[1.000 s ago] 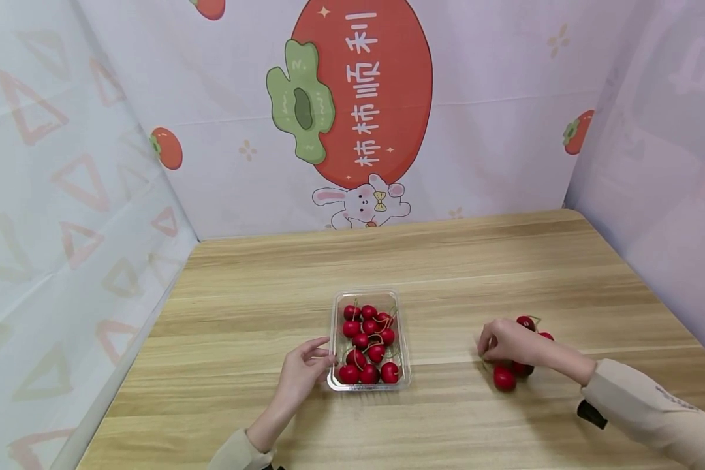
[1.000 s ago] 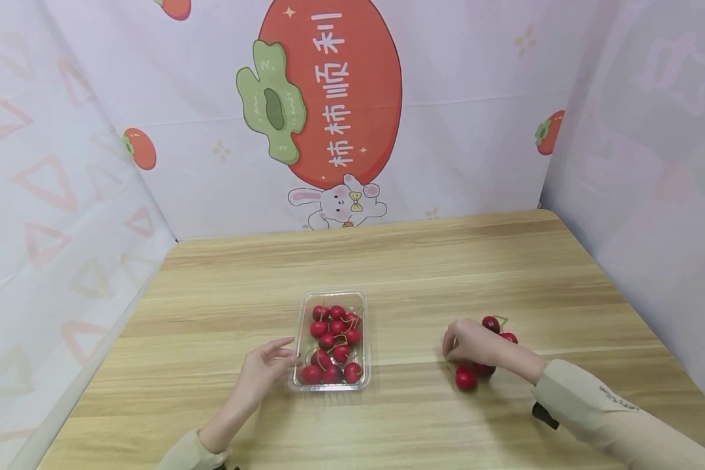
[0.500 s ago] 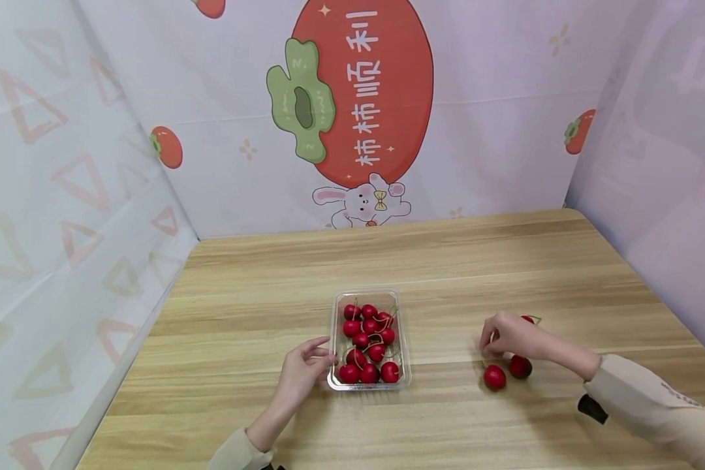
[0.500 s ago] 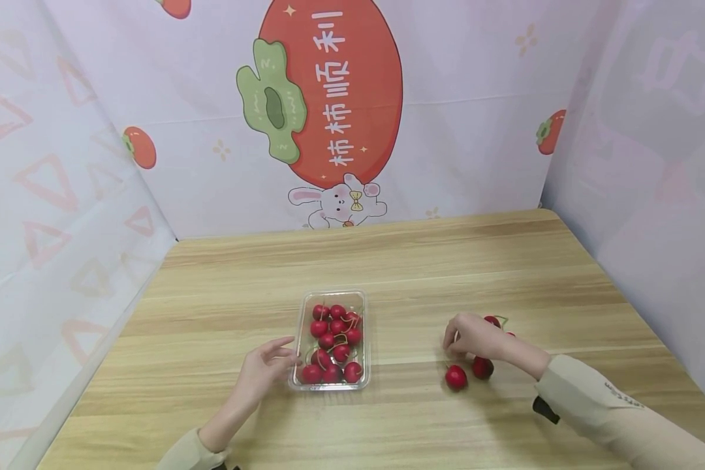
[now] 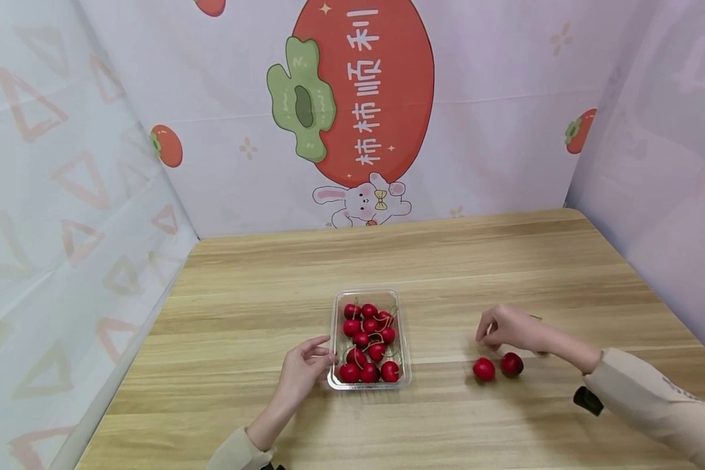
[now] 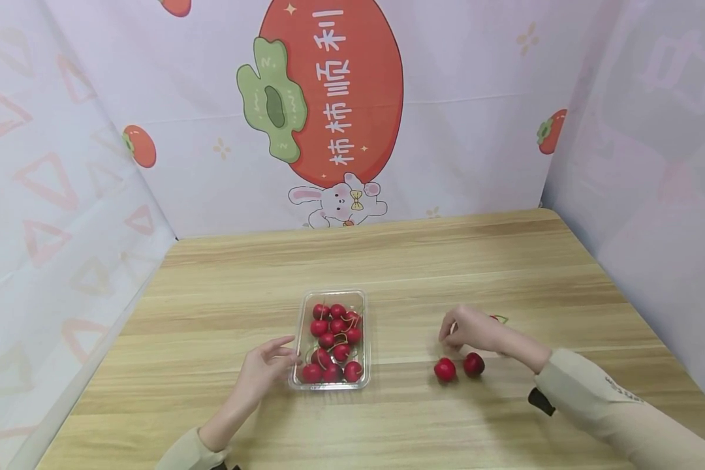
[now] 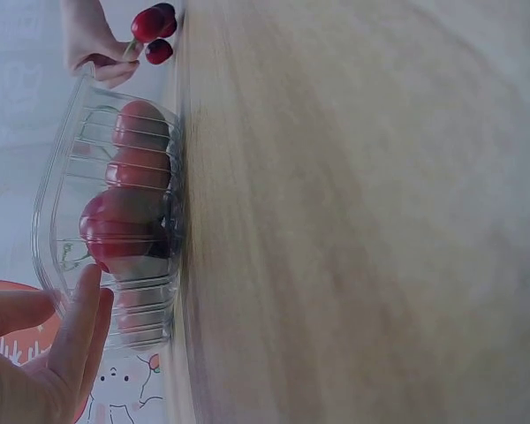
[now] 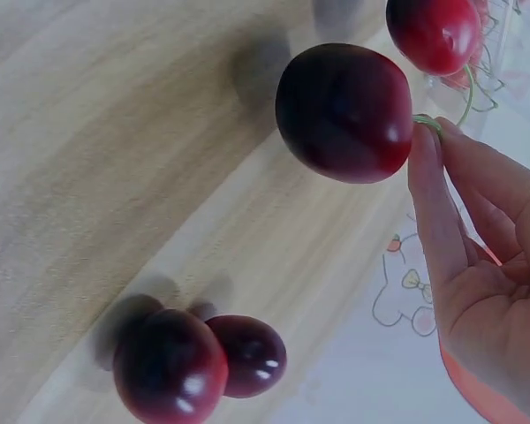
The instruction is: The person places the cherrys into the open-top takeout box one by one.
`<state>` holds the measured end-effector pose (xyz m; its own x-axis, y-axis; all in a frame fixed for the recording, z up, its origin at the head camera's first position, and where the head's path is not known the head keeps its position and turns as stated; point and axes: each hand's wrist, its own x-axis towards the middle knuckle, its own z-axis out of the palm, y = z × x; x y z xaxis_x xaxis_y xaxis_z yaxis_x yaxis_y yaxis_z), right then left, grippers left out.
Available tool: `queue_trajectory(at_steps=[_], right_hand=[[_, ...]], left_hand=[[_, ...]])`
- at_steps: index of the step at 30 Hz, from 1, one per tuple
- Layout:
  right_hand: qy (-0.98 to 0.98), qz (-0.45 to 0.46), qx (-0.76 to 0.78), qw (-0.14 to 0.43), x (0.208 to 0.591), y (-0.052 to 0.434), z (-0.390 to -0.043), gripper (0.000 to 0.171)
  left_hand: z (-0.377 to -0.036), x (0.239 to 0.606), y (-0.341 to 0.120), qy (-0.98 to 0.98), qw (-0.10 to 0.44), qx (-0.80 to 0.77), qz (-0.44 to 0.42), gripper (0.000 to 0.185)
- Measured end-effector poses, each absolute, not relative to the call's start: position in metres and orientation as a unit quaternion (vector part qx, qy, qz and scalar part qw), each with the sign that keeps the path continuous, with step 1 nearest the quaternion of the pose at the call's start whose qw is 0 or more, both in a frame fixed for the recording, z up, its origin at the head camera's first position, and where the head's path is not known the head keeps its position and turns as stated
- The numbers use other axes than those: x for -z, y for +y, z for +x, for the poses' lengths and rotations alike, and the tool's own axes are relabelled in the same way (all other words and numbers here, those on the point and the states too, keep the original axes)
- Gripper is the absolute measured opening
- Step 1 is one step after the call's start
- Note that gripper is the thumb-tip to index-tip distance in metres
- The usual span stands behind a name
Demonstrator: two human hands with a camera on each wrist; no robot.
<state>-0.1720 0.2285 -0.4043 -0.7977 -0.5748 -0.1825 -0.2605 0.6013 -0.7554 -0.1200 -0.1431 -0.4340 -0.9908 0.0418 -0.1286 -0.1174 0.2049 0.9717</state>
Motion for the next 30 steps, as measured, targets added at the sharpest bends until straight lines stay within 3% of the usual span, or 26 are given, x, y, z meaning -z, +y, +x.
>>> queue_trajectory(at_steps=[30], right_hand=[[0.825,-0.225,0.465,0.231,0.380,0.192,-0.190,0.013]], left_hand=[[-0.121,0.435,-0.143,0.772,0.060,-0.633,-0.025,0.040]])
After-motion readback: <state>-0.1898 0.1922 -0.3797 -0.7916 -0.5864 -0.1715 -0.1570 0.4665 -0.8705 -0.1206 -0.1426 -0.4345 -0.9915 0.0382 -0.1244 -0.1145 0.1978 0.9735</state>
